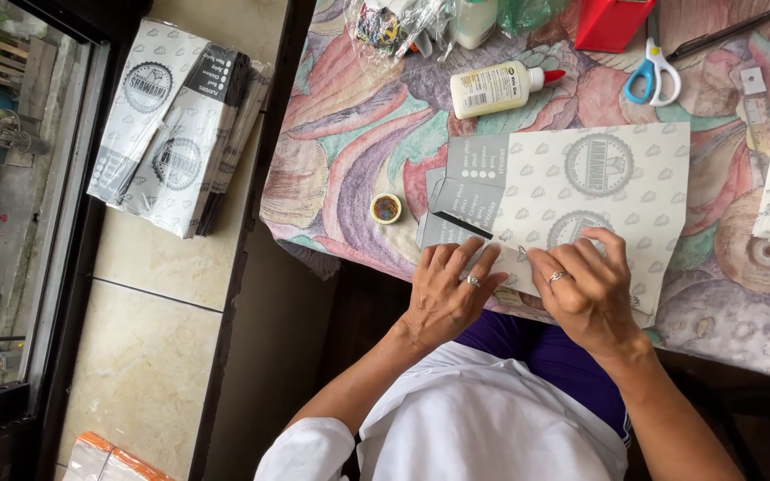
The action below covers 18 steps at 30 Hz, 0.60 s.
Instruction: Folding printed paper sheets into packaging and stacking them.
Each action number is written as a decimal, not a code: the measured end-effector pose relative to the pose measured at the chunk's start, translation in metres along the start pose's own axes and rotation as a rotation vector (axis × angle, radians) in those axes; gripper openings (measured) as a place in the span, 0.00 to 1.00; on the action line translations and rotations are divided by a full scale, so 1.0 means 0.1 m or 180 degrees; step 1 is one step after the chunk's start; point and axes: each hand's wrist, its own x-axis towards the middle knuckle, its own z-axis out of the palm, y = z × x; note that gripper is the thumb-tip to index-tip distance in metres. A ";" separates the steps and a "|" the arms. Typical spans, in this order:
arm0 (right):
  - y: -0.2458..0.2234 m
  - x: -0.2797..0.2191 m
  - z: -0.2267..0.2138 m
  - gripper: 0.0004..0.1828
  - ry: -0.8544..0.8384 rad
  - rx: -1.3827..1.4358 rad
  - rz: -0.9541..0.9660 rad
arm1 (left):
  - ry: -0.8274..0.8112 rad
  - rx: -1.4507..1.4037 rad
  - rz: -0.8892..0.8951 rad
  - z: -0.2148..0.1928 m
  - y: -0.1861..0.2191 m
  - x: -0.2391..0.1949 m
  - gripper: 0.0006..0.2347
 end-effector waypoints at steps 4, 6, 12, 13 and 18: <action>0.07 0.01 -0.04 0.08 -0.0445 0.0115 0.0182 | -0.0155 0.0514 -0.0034 0.07 0.03 0.00 0.15; 0.23 0.01 0.00 0.07 -0.0637 0.0218 0.0235 | -0.0205 0.0606 -0.0036 0.10 0.04 0.00 0.15; 1.21 0.14 0.44 0.08 -0.0659 0.0579 0.0714 | -0.0292 0.0538 -0.0197 0.10 0.07 -0.02 0.16; 1.38 0.17 0.54 0.05 -0.0772 0.0656 0.0865 | -0.0260 0.0549 -0.0200 0.11 0.07 -0.02 0.17; 1.75 0.45 0.80 0.07 -0.1319 0.0949 0.1189 | -0.0269 0.0571 -0.0223 0.12 0.07 -0.03 0.17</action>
